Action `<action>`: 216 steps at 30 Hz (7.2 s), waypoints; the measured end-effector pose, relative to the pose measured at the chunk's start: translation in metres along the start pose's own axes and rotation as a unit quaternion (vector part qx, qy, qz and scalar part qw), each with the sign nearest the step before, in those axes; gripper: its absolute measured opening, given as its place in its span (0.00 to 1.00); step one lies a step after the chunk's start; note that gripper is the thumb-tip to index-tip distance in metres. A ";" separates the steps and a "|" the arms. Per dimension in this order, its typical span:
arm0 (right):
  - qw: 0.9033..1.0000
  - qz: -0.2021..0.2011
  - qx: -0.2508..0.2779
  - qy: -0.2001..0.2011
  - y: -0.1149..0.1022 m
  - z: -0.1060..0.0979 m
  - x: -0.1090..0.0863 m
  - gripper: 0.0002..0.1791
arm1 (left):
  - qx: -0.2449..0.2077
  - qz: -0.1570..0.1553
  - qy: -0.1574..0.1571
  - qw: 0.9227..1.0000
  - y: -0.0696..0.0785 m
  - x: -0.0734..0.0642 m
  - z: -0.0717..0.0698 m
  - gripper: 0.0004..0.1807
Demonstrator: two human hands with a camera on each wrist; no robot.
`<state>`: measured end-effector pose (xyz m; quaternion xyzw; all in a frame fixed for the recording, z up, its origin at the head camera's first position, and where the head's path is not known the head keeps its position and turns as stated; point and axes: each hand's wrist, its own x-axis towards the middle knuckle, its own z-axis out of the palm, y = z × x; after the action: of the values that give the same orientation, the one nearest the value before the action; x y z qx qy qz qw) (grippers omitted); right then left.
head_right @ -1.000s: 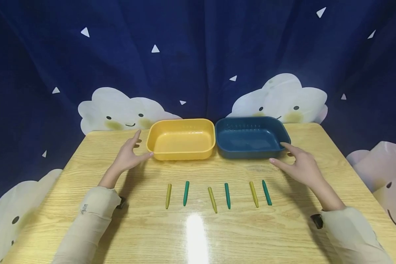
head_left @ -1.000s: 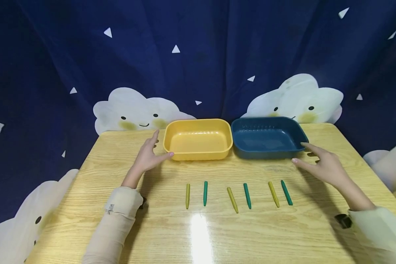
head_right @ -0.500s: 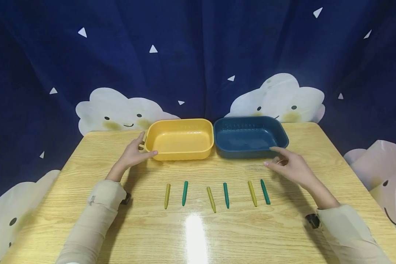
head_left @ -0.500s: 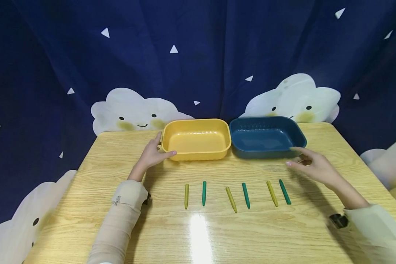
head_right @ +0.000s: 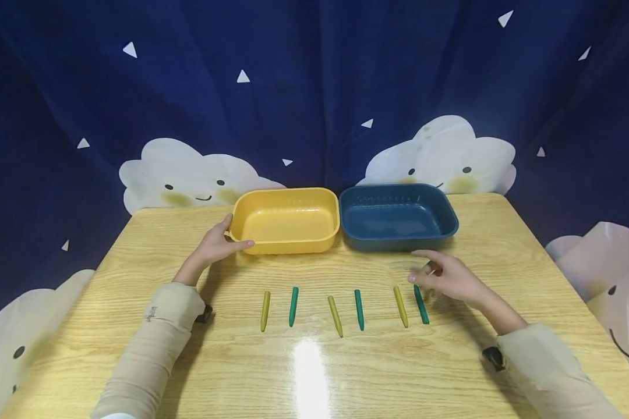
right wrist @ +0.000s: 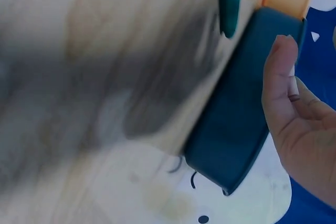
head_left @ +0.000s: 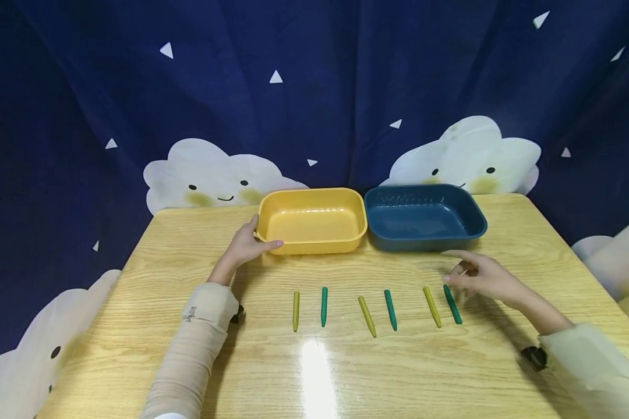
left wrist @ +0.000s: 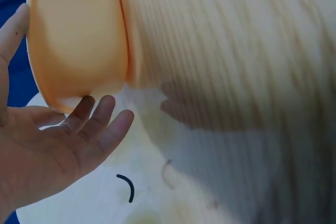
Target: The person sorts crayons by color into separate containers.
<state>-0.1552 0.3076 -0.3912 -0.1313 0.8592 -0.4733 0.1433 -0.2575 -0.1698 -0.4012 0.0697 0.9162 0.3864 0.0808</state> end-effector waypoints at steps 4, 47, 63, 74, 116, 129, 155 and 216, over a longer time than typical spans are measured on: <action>1.000 -0.001 0.001 -0.014 0.005 0.007 0.001 0.36 | -0.004 -0.001 -0.002 1.000 0.003 -0.001 0.000 0.58; 0.990 -0.002 -0.133 -0.047 0.000 0.043 0.017 0.14 | -0.012 -0.016 -0.008 1.000 0.002 0.000 -0.001 0.59; 0.997 0.016 0.032 -0.062 -0.010 0.028 0.015 0.22 | -0.020 -0.017 -0.006 1.000 0.002 0.000 0.001 0.59; 0.996 0.005 0.065 -0.064 -0.019 0.026 0.028 0.23 | -0.030 -0.021 -0.010 0.999 0.004 -0.001 0.000 0.58; 0.995 -0.033 0.092 -0.010 -0.087 0.012 0.103 0.25 | -0.048 -0.019 -0.008 0.999 0.001 0.000 -0.001 0.58; 0.994 -0.044 0.097 -0.019 -0.109 0.007 0.129 0.26 | -0.045 -0.021 -0.002 0.999 0.004 -0.001 -0.002 0.58; 0.995 -0.028 0.094 -0.027 -0.146 0.011 0.199 0.22 | -0.047 -0.012 0.003 0.999 -0.001 0.002 0.001 0.57; 0.970 0.054 0.004 -0.238 -0.124 0.118 0.285 0.24 | -0.040 -0.019 0.004 0.999 0.011 -0.032 0.003 0.58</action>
<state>-0.3634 0.0488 -0.3804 -0.1924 0.8044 -0.4236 0.3694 -0.2253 -0.1665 -0.3926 0.0471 0.9016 0.4210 0.0877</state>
